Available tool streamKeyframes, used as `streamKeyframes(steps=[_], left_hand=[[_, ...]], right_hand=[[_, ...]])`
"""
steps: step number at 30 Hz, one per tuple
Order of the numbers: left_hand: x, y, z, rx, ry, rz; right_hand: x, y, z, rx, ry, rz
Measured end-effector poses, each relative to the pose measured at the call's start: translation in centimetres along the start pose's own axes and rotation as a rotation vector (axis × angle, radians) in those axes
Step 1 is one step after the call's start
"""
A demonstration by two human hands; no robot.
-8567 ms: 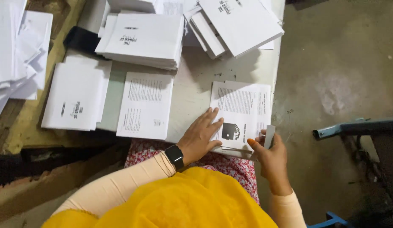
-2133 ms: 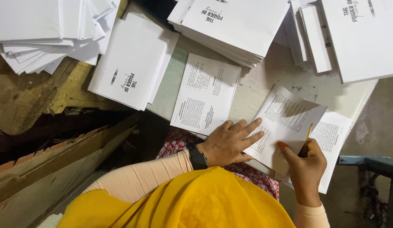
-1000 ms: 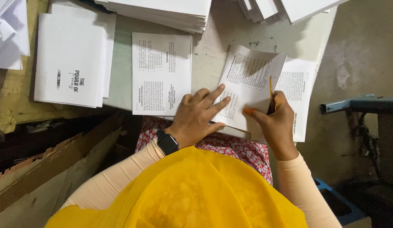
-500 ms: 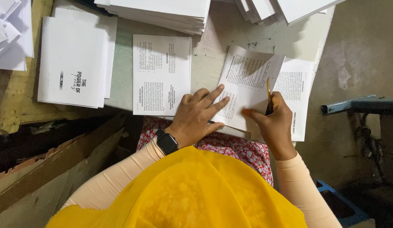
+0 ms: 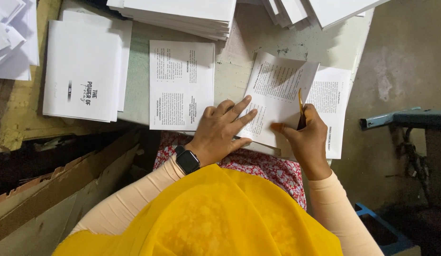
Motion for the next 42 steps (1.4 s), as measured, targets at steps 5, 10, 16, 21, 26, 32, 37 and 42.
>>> streamKeyframes(steps=[5, 10, 16, 21, 26, 32, 37, 42], left_hand=[[0.0, 0.1, 0.0, 0.025, -0.004, 0.011], [-0.1, -0.3, 0.0, 0.033, -0.007, 0.021], [-0.2, -0.4, 0.0, 0.049, -0.008, 0.047], [-0.1, -0.2, 0.1, 0.061, -0.016, 0.045], [-0.3, -0.6, 0.2, 0.113, -0.017, 0.085], [-0.2, -0.1, 0.6, 0.154, -0.054, 0.132], [-0.5, 0.6, 0.6, 0.104, -0.033, 0.213], [-0.7, 0.0, 0.7, 0.071, -0.078, 0.202]], right_hand=[[0.2, 0.0, 1.4, 0.0, 0.008, 0.012], [0.0, -0.1, 1.3, 0.015, 0.005, 0.03], [-0.1, -0.1, 1.4, 0.002, -0.03, 0.029], [-0.1, 0.2, 2.2, 0.0, -0.062, 0.032], [-0.8, 0.1, -2.0, -0.219, 0.359, 0.09], [-0.7, -2.8, -1.1, -0.264, 0.51, -0.178], [-0.8, -4.8, -2.4, -0.278, 0.61, -0.319], [-0.7, -5.7, -4.4, -0.127, 0.632, -0.413]])
Point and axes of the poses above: each hand's wrist, its own x-axis towards the middle knuckle, its own y-axis out of the back of the hand, z = x × y, the point moved 5 cm from there along x, towards the middle knuckle, and after that the axes turned 13 degrees about x, right-handed, at the moved point
